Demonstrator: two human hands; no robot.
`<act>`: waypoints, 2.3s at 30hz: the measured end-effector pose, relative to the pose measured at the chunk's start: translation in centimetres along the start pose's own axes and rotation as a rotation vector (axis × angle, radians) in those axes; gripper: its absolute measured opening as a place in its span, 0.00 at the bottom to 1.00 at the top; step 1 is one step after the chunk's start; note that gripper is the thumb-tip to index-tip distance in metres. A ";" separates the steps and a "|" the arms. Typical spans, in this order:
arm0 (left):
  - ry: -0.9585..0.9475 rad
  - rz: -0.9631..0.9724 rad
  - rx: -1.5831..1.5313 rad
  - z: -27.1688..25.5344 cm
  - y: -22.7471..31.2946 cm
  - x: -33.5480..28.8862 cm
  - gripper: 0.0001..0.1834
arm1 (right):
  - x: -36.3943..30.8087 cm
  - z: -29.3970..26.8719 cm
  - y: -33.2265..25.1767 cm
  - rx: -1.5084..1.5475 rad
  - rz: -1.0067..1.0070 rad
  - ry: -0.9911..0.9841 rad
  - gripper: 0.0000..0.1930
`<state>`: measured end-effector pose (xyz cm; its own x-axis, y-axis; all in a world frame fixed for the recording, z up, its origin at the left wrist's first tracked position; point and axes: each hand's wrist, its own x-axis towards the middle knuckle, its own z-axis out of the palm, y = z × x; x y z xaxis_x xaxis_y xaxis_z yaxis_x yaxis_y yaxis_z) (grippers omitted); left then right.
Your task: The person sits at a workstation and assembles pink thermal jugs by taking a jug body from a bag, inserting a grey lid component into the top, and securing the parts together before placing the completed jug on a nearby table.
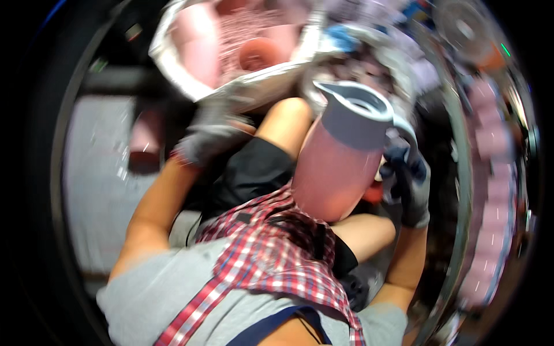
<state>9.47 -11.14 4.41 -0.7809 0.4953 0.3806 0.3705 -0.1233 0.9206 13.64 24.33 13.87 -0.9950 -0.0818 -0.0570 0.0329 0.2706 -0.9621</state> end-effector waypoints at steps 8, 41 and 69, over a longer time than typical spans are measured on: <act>0.457 -0.316 0.370 -8.2 -4.6 -5.8 0.46 | -1.2 -18.6 -5.7 -0.072 -0.589 0.914 0.11; 0.420 -0.061 -0.863 -6.9 0.1 0.3 0.26 | 0.1 8.9 -9.1 -1.142 -1.271 0.081 0.22; 0.110 0.036 -0.099 1.1 2.9 0.0 0.24 | 6.0 0.1 -12.0 -0.938 -1.006 0.123 0.27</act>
<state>11.07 -10.49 6.95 -0.8203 0.3925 0.4159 0.3522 -0.2264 0.9081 7.26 20.45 25.05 -0.5559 -0.5538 0.6199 -0.7242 0.6888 -0.0341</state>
